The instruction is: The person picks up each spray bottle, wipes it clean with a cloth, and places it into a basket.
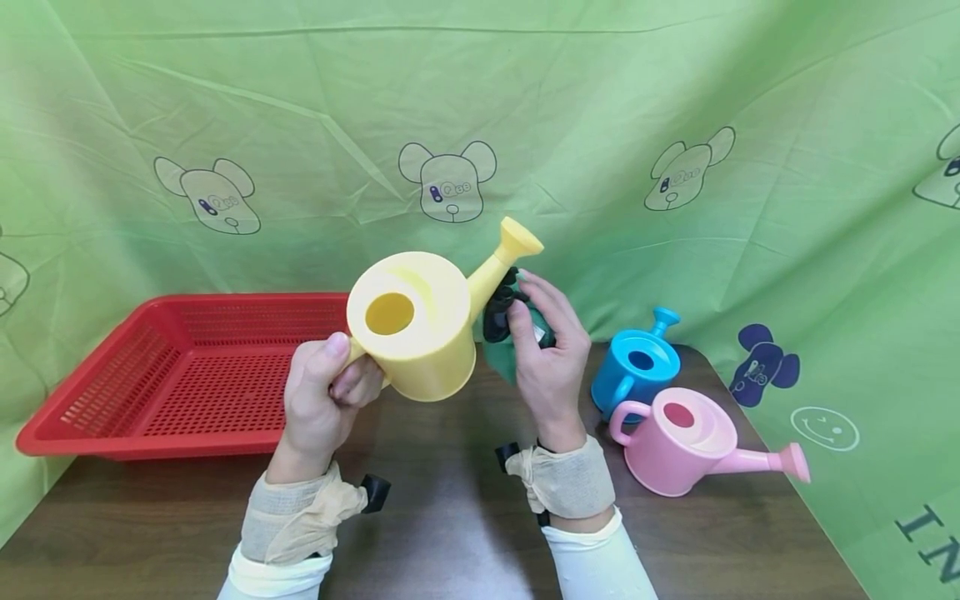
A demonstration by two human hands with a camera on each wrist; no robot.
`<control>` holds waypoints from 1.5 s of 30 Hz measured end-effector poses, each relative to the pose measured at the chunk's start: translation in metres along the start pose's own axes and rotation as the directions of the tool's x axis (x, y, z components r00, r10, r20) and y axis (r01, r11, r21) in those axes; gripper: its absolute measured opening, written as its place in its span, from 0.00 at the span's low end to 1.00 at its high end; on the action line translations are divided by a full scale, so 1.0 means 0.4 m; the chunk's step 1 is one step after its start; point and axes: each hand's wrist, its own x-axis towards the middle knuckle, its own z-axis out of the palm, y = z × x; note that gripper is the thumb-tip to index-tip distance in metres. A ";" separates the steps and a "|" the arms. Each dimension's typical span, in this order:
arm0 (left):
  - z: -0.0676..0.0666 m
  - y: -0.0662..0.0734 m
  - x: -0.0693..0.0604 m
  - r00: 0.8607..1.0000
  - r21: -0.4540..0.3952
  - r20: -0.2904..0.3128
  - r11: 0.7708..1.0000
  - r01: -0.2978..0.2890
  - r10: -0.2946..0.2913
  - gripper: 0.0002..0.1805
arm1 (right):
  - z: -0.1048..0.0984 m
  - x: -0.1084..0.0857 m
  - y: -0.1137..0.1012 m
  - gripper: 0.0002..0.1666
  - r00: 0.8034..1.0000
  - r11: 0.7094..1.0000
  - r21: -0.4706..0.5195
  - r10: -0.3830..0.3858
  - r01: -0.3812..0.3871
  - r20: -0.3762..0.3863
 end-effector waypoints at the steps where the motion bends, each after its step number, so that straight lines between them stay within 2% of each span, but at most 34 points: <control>1: 0.000 0.000 0.000 1.000 0.001 0.002 1.000 -0.001 0.001 0.27 | 0.000 0.000 -0.001 0.14 1.000 1.000 0.004 0.003 -0.003 -0.007; 23: 0.007 -0.007 0.000 1.000 0.042 0.012 0.999 0.007 -0.008 0.25 | -0.003 0.006 -0.010 0.15 0.992 1.000 0.003 -0.024 0.025 -0.124; 38: 0.007 -0.010 0.000 1.000 0.104 -0.004 0.994 -0.012 0.013 0.26 | 0.001 0.013 -0.009 0.14 0.982 0.998 0.020 -0.063 0.067 -0.180; 45: 0.005 -0.011 0.001 0.999 0.168 -0.034 0.986 -0.014 0.020 0.26 | 0.001 0.013 -0.011 0.14 0.978 0.998 0.009 -0.066 0.070 -0.196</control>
